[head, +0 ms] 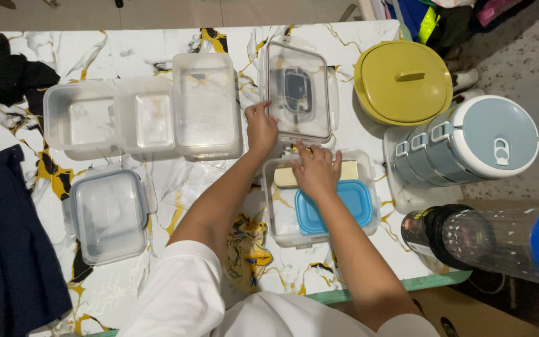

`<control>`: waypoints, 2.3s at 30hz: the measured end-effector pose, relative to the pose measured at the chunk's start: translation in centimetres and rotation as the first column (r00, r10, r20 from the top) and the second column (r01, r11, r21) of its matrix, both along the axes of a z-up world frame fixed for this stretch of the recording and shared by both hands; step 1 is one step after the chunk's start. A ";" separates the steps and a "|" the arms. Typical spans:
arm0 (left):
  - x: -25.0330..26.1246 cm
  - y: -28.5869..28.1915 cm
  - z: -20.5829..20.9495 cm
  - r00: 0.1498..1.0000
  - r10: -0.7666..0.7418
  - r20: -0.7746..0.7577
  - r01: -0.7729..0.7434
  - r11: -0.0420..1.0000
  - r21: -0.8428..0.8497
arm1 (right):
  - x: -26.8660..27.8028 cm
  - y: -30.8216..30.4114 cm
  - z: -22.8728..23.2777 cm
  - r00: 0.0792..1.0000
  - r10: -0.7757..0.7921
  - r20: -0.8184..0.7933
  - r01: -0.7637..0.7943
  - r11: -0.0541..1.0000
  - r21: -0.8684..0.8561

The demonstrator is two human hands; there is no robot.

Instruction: The person opens and closes several plastic food containers, wipes them with a cloth, and stacks them on a table. They also handle a blue rubber seal and a tiered lunch box, arranging items in a tidy manner.

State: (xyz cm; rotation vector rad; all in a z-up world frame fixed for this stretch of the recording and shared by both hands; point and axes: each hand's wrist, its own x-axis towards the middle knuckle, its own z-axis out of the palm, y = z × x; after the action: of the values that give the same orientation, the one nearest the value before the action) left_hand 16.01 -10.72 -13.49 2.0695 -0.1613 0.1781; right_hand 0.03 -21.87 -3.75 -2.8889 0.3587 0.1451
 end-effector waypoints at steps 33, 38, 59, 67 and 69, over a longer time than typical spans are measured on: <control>-18.9 11.7 12.9 0.969 -0.044 -0.243 0.039 0.999 -0.024 | -9.1 -15.9 0.9 0.726 -0.668 0.161 0.211 0.439 0.873; -20.8 9.4 11.9 0.966 0.063 -0.251 -0.029 0.990 0.138 | -9.1 -19.8 -7.6 0.738 -0.427 0.522 0.174 0.868 0.465; -22.3 7.1 7.1 0.934 0.249 -0.258 -0.195 0.957 0.217 | -9.7 -20.6 -11.4 0.873 -0.383 0.304 0.242 0.878 0.413; -23.2 7.5 8.4 0.906 0.198 -0.373 -0.114 0.965 0.236 | -10.6 -19.0 -10.6 0.873 -0.379 0.307 0.259 0.893 0.367; -23.6 7.2 8.6 0.916 0.167 -0.364 -0.085 0.969 0.231 | -10.6 -19.0 -10.5 0.878 -0.399 0.266 0.293 0.886 0.360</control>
State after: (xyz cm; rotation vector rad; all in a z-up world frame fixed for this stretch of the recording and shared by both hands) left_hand -7.56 -3.49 -4.94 2.2843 0.2030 -0.1737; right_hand -10.62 -40.88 -14.29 -2.4259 0.7153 -0.3200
